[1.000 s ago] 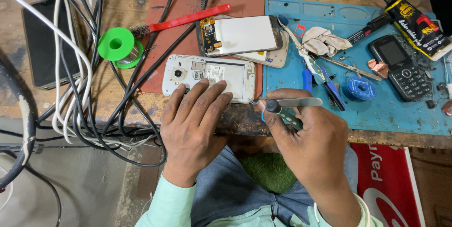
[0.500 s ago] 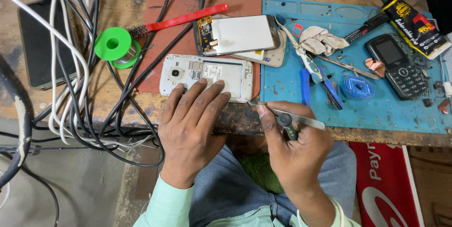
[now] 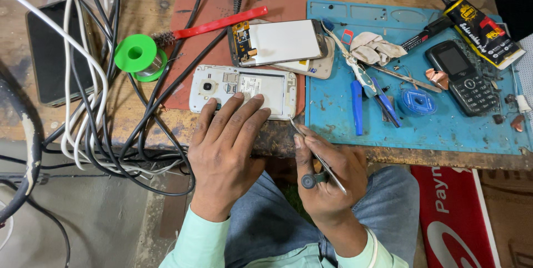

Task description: The person uses a screwdriver and tweezers to remove screws and small components from the back of a white mobile phone. They work on the phone's internal parts, including the battery area, and place removed screws on the workbench.

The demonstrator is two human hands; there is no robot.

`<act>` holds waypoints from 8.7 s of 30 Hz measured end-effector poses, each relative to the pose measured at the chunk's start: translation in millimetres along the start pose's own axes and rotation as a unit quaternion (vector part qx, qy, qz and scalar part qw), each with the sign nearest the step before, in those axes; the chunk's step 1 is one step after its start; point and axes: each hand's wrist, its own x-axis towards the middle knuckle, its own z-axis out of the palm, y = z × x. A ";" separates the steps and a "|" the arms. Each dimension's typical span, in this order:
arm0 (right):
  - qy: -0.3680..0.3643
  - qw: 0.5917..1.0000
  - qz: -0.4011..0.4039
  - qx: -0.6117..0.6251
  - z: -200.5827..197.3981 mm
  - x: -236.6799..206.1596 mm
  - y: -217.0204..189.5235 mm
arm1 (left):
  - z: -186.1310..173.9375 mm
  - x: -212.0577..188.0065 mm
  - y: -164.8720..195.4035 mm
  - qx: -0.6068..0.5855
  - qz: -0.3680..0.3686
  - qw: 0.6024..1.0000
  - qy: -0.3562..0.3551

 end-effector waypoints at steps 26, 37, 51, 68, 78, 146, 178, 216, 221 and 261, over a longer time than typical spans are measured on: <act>-0.097 0.992 0.077 0.003 -22.7 32.0 -1.0 | 1.3 -2.1 -1.4 0.002 0.001 1.000 -0.006; 0.060 0.965 0.177 0.186 -6.6 -0.3 13.1 | 0.7 -1.6 -1.1 -0.002 0.000 1.000 -0.003; -0.165 0.944 0.245 -0.146 -44.9 87.6 33.3 | 2.1 -3.6 -3.9 -0.004 0.007 1.000 -0.003; -0.085 0.959 0.073 0.262 -38.3 79.2 11.4 | 2.0 -3.4 -3.7 0.001 0.006 1.000 -0.009; -0.131 0.955 0.068 0.257 -15.1 67.3 19.2 | 2.6 -3.9 -3.6 0.002 0.002 1.000 -0.008; -0.245 0.933 0.052 0.259 -20.2 98.3 26.4 | 2.5 -3.5 -3.5 0.004 0.003 1.000 -0.008; -0.418 0.882 -0.179 -0.125 0.5 120.7 -1.7 | 4.8 -1.7 -4.5 0.005 0.011 1.000 0.016; -0.461 0.878 0.053 -0.118 -2.1 189.7 77.1 | 2.4 -2.6 -3.9 0.001 0.007 1.000 0.009; -0.357 0.930 -0.084 -0.010 -9.8 189.2 71.9 | 2.5 -3.2 -4.3 -0.002 0.007 1.000 0.005; -0.193 0.949 0.005 0.251 1.6 97.2 34.0 | 4.1 -24.7 -8.3 -0.011 -0.042 0.996 0.074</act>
